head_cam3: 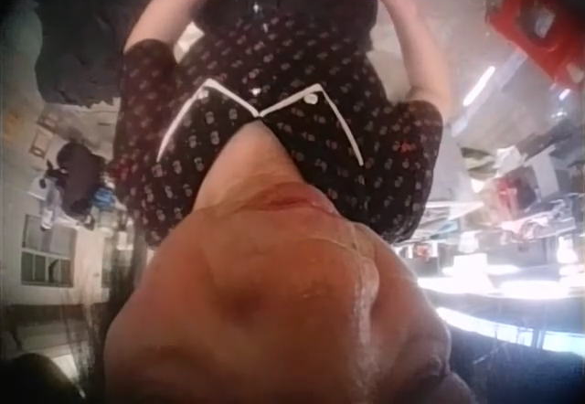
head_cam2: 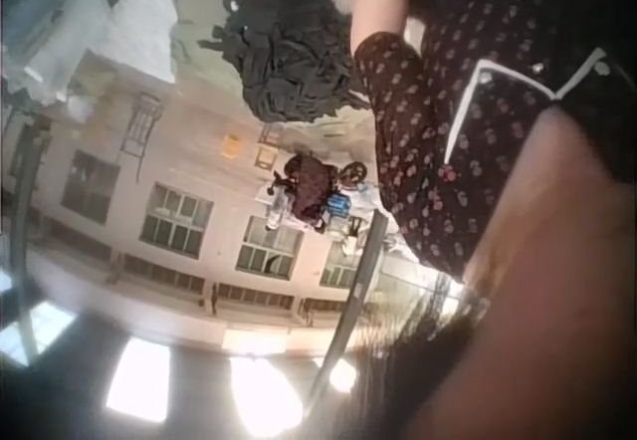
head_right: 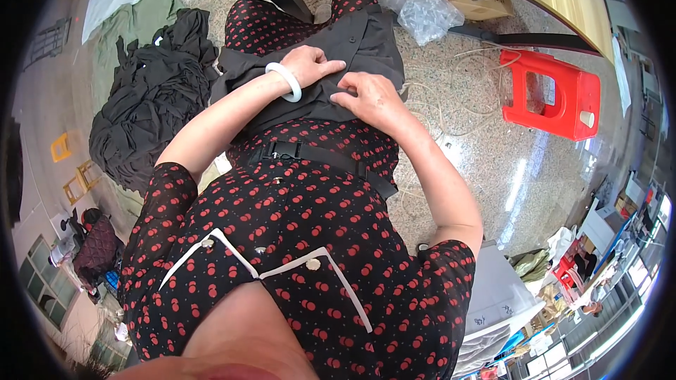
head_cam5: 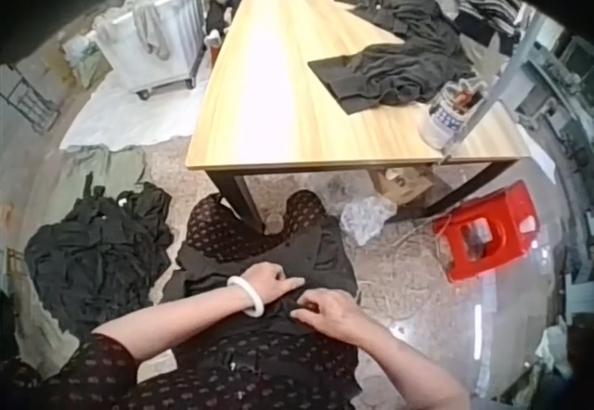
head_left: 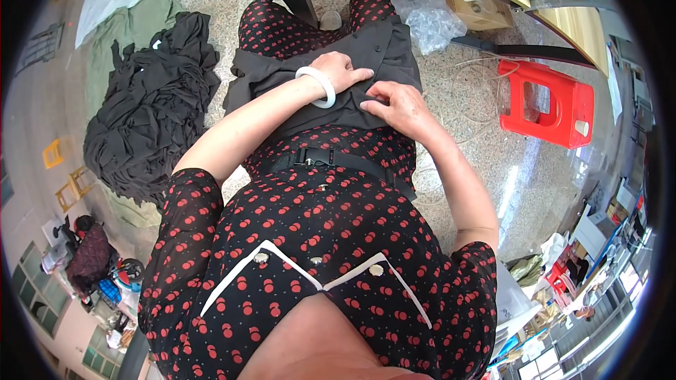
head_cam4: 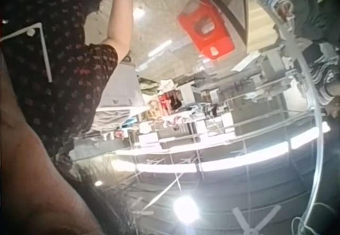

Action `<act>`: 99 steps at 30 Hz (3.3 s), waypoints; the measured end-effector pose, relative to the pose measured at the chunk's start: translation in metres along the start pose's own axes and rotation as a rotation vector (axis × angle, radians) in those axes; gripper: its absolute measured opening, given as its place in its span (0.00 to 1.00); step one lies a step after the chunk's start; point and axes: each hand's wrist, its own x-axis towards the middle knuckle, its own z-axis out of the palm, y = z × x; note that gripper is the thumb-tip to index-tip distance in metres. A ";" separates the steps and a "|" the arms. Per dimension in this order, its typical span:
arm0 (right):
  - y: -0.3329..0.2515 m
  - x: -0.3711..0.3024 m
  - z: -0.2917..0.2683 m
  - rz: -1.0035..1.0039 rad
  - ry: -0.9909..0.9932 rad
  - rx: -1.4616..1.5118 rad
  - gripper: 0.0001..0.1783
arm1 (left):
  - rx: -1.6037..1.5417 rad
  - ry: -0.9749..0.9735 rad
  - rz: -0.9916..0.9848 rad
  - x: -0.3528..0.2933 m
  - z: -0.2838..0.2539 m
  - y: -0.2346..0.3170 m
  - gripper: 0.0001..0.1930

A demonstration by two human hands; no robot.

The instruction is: Inspecting and organizing pairs of black trousers in a garment factory.

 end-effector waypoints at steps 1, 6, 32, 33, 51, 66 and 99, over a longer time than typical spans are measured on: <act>0.000 0.001 0.002 0.000 0.001 0.003 0.14 | 0.003 -0.002 -0.001 0.001 0.004 -0.001 0.22; 0.013 0.007 0.012 -0.050 0.016 -0.067 0.11 | -0.079 0.047 0.110 0.003 0.011 0.002 0.16; 0.009 0.022 0.023 -0.161 0.267 -0.028 0.07 | -0.458 0.114 0.085 -0.006 0.023 -0.016 0.09; 0.010 0.023 0.024 -0.117 0.269 -0.021 0.07 | -0.450 0.103 0.071 -0.006 0.021 -0.014 0.09; 0.015 0.025 0.023 -0.266 0.330 -0.248 0.07 | -0.011 0.274 0.341 -0.008 0.040 -0.011 0.12; 0.016 0.029 0.020 -0.341 0.365 -0.141 0.06 | -0.009 0.504 0.518 -0.015 0.035 -0.011 0.05; 0.025 -0.002 -0.015 -0.159 0.206 -0.204 0.08 | -0.009 0.193 0.050 0.029 0.018 0.025 0.15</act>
